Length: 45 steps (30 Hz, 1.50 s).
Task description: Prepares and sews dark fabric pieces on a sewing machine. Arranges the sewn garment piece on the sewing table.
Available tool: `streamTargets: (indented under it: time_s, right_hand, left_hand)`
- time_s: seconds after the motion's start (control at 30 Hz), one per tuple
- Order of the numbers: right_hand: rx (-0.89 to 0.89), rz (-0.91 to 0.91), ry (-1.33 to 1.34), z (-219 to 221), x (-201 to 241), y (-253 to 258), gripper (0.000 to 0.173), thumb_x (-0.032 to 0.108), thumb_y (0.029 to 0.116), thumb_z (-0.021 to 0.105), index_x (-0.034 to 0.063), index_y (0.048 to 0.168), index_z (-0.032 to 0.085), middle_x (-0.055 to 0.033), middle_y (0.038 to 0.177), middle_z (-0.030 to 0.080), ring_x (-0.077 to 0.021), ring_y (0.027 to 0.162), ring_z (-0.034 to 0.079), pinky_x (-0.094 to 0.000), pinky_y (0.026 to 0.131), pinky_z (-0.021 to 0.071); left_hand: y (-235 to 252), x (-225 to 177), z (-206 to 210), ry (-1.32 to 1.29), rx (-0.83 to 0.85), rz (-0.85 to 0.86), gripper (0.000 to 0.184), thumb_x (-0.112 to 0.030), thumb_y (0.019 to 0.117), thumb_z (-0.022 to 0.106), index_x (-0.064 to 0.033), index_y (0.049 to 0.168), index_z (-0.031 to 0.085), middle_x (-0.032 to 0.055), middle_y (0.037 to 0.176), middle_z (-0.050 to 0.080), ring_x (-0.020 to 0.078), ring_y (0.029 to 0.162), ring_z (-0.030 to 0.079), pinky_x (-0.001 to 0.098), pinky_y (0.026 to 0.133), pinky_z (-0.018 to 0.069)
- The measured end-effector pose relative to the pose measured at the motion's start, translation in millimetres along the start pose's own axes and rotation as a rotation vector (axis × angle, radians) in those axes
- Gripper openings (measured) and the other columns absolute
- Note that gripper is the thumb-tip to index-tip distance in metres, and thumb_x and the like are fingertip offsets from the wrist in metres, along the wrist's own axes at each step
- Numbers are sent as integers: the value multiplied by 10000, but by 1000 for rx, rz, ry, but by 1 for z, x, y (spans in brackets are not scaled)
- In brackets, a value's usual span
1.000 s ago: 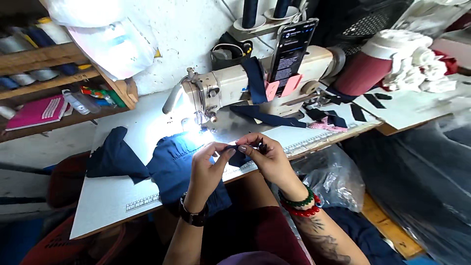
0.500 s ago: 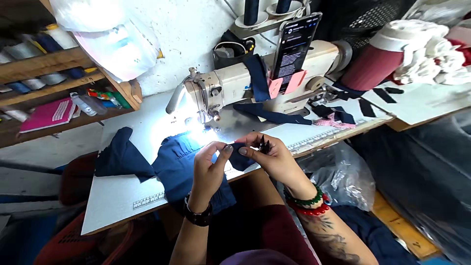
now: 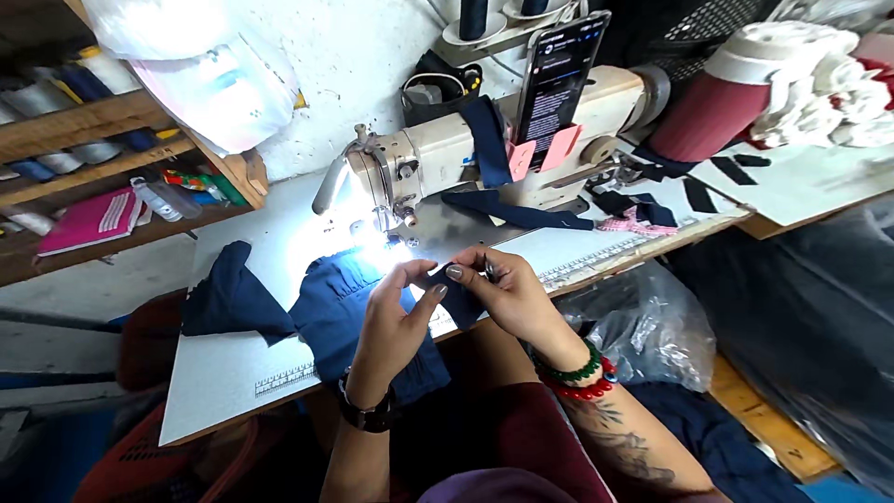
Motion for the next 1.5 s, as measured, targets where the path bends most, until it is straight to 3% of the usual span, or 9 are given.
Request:
streamTargets:
  time_s: [0.13,0.23,0.4,0.63,0.77,0.9,1.0,1.17,1.5]
  right_hand:
    - [57,-55,-50,11,8,-2,202,218,1047,584,75,1173,651,48,927,697,14,828,653,-166,759,554]
    - [194,-22,-92,23,-14,-10,409,274,972,705,90,1303,549,30,992,724,-39,900,693,-244,802,592]
    - [358,57,-384,32,-75,-40,307,316,969,685,123,1207,664,-20,1007,742,-166,934,710,-444,850,580]
    - [426,-16,-401,31,-74,-57,455,573,889,706,256,1214,737,3,1108,700,-152,979,653,-423,819,557]
    - [543,-116,-502,48,-64,-78,386,487,914,692,305,1255,710,-63,1093,679,-229,915,672,-463,710,556]
    - [495,-162,-601,45,-61,-83,395,531,975,593,162,966,731,-63,873,671,-246,800,663,-443,626,527]
    - [399,-78,-438,27,-61,-75,374,451,1000,607,113,899,730,-38,867,703,-154,761,653,-372,659,537]
    - [273,108,-106,6,-70,-69,247,323,990,671,98,923,747,54,834,694,50,699,576,-135,633,477]
    - [216,357,247,33,-65,-89,174,99,930,726,59,1081,648,55,834,701,-35,731,684,-204,698,597]
  left_hand:
    - [7,-1,-18,80,-124,-2,114,-125,953,699,-39,1013,743,6,919,731,56,876,695,251,824,586]
    - [10,16,-39,105,-188,-99,137,-147,1000,644,-44,1052,716,0,919,718,44,818,675,235,758,574]
    - [-1,61,-88,235,-280,-288,170,-165,1003,653,-64,1135,686,10,939,719,43,786,662,265,745,565]
    - [-17,91,-123,293,-317,-333,168,-151,1006,648,-90,1162,637,1,975,688,42,767,642,251,717,559]
    - [-23,92,-124,343,-292,-348,186,-168,1009,651,-102,1182,668,16,986,697,49,747,632,255,702,547]
    - [-27,93,-132,330,-293,-355,188,-211,1008,658,-108,1164,673,13,949,688,60,730,633,275,689,561]
    - [-27,94,-138,249,-307,-399,153,-229,1023,625,-117,1125,636,-24,919,658,39,731,626,264,695,562]
    - [-29,94,-141,85,-348,-445,106,-189,1023,619,-108,1090,628,-54,920,671,36,776,664,273,751,591]
    - [-13,89,-146,240,-219,-330,196,-174,1000,657,-77,1168,641,4,992,685,45,789,661,268,733,587]
Point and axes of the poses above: each hand's wrist, its own y-axis towards the middle knuckle, its own z-axis out of the palm, x = y × z, the point moved 10 cm from there along y, towards the middle knuckle
